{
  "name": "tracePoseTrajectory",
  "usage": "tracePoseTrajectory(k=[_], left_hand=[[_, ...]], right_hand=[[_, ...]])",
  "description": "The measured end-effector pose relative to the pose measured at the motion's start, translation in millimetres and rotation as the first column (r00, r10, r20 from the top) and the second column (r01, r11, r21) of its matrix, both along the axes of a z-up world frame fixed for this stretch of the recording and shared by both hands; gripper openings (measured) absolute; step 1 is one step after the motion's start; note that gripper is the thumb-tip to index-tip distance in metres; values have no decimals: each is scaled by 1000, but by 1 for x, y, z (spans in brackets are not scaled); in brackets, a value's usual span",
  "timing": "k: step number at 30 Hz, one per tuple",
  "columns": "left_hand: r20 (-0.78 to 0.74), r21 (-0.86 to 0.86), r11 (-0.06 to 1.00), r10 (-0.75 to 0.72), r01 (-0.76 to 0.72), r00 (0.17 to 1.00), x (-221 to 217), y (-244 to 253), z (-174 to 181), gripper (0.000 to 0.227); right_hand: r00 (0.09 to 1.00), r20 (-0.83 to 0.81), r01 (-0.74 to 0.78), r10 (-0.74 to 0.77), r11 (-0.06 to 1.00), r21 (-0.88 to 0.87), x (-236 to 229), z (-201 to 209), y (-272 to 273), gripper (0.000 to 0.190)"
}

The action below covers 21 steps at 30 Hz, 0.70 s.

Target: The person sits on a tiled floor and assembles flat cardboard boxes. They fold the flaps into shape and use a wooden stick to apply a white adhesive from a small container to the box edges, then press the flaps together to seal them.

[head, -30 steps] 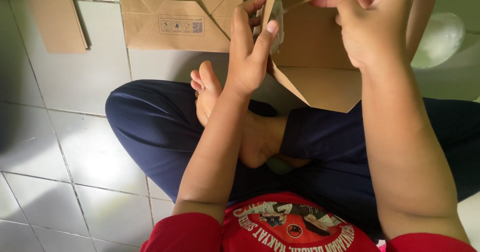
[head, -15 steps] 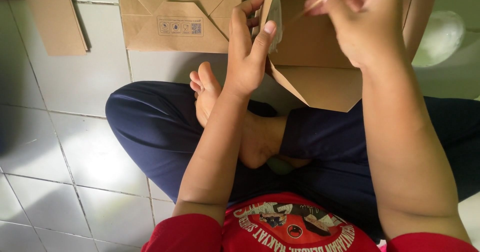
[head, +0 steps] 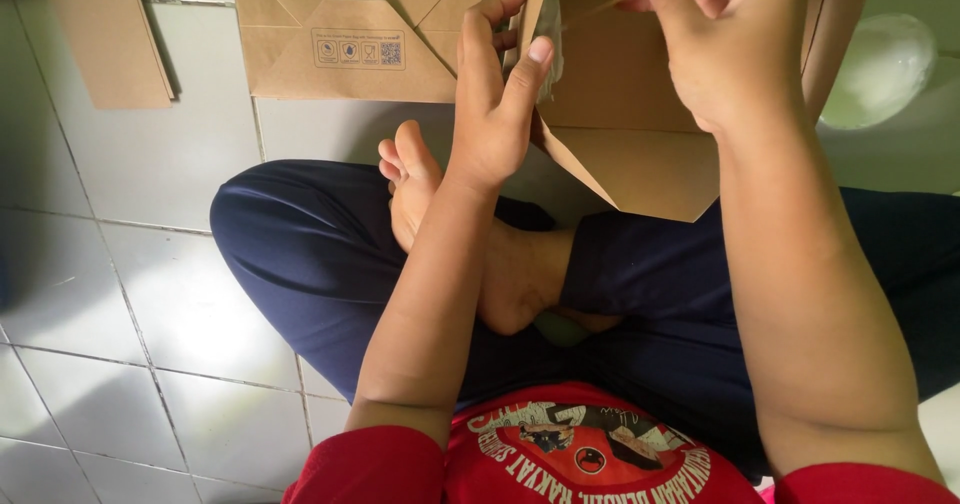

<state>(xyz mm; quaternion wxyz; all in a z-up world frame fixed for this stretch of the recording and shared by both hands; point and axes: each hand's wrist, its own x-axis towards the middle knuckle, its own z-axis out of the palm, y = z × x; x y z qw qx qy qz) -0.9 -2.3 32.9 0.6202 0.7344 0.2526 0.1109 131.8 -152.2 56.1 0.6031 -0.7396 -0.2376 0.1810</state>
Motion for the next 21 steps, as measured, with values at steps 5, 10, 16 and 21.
tracePoseTrajectory(k=[5,10,16,21], left_hand=[[22,7,1000,-4,3,1000,0,0,-3,59],[39,9,1000,-1,1,999,-1,0,-3,59],[25,25,1000,-1,0,1000,0,0,-4,61],[40,17,1000,-1,0,999,0,0,-3,60]], right_hand=[[991,5,-132,136,972,-194,0,17,-3,18],[967,-80,-255,243,935,-248,2,26,-3,14],[967,-180,147,-183,969,-197,9,3,-3,14],[955,-188,180,-230,952,-248,6,8,-2,14]])
